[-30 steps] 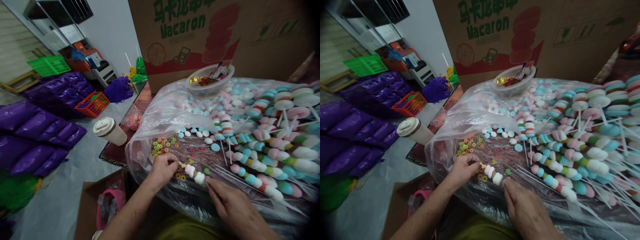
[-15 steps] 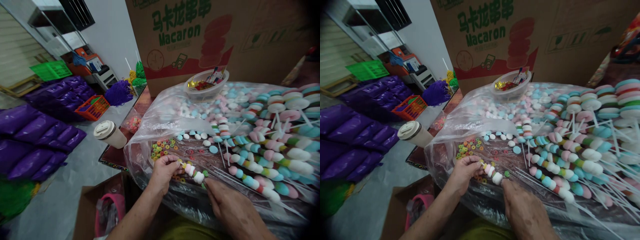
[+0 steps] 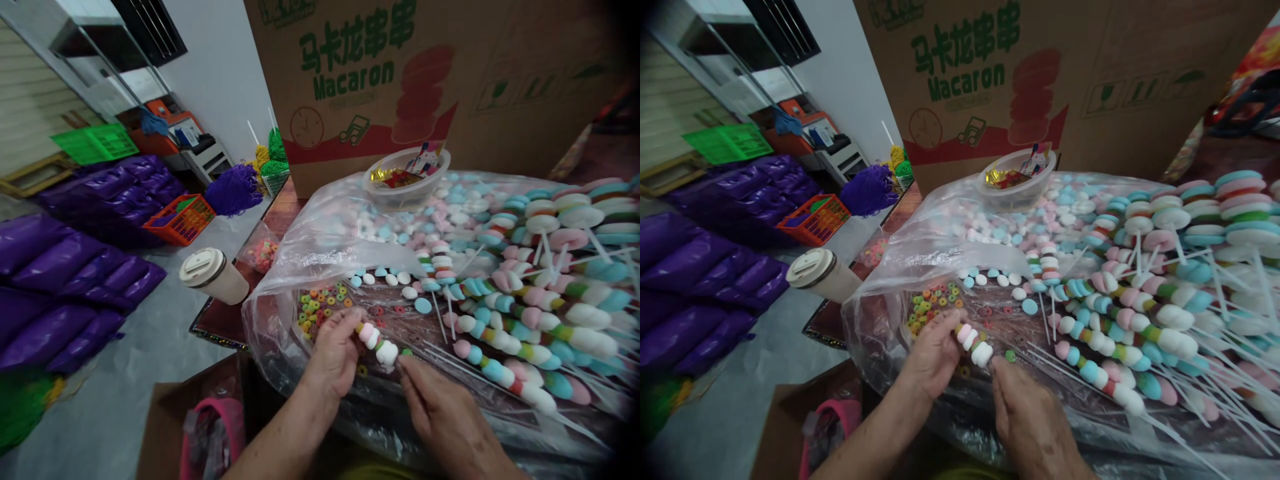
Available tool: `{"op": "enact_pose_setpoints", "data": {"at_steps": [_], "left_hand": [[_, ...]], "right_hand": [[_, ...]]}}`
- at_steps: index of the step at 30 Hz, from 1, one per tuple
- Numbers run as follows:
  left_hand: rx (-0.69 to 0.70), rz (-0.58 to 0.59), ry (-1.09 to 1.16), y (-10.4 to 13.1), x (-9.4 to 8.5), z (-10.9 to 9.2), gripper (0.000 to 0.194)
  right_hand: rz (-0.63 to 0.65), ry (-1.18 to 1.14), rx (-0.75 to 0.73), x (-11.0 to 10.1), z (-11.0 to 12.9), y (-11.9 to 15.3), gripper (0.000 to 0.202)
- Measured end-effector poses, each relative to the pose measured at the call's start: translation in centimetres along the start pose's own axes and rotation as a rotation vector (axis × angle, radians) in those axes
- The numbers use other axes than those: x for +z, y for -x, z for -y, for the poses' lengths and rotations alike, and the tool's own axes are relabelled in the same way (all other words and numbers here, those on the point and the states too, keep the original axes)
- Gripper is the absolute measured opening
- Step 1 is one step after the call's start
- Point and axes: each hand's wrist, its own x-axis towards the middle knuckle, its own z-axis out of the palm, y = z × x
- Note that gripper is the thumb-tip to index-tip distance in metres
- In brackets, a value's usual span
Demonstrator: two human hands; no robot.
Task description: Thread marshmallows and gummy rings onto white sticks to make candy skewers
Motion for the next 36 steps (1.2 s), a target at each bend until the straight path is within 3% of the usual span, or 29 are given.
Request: {"op": "enact_pose_setpoints", "data": {"at_steps": [2, 4, 8, 10, 13, 16, 19, 24, 27, 31, 36], "left_hand": [[-0.112, 0.029, 0.093, 0.0, 0.6, 0.8, 0.022], [-0.168, -0.015, 0.185, 0.2, 1.1, 1.8, 0.023], [-0.104, -0.080, 0.157, -0.4, 1.9, 2.4, 0.023], [0.026, -0.066, -0.047, -1.9, 2.1, 1.3, 0.021], [0.290, -0.071, -0.648, -5.3, 2.6, -1.4, 0.016], [0.456, -0.028, -1.249, -8.1, 3.6, -2.9, 0.006], [0.528, -0.011, -1.416, -8.8, 4.1, -2.9, 0.010], [0.522, 0.095, -1.386, -6.2, 1.6, -2.2, 0.010], [0.339, 0.087, -1.054, -4.1, 0.1, -1.4, 0.017], [0.162, 0.117, -0.632, -1.3, 0.2, -0.4, 0.028], [0.089, 0.257, -0.506, 1.2, 0.5, -1.1, 0.036]], "right_hand": [[0.011, 0.003, 0.032, 0.3, -0.1, -0.1, 0.021], [0.012, 0.013, 0.065, 0.6, -0.1, -0.3, 0.023], [0.097, 0.026, 0.096, 0.6, -0.8, -1.8, 0.025], [0.105, 0.036, 0.117, 0.0, -1.6, -3.7, 0.025], [0.078, 0.171, 0.205, -0.9, -3.2, -8.0, 0.026], [0.229, 0.297, 0.290, -0.8, -4.5, -12.0, 0.030], [0.262, 0.304, 0.310, -0.3, -5.2, -13.6, 0.032], [0.306, 0.229, 0.261, -1.7, -4.6, -10.7, 0.024], [0.337, -0.204, 0.233, -2.5, -3.2, -8.3, 0.021], [0.255, -0.862, 0.341, -1.3, -1.4, -6.4, 0.020], [0.179, -1.069, 0.490, -0.1, 0.1, -5.6, 0.023]]}}
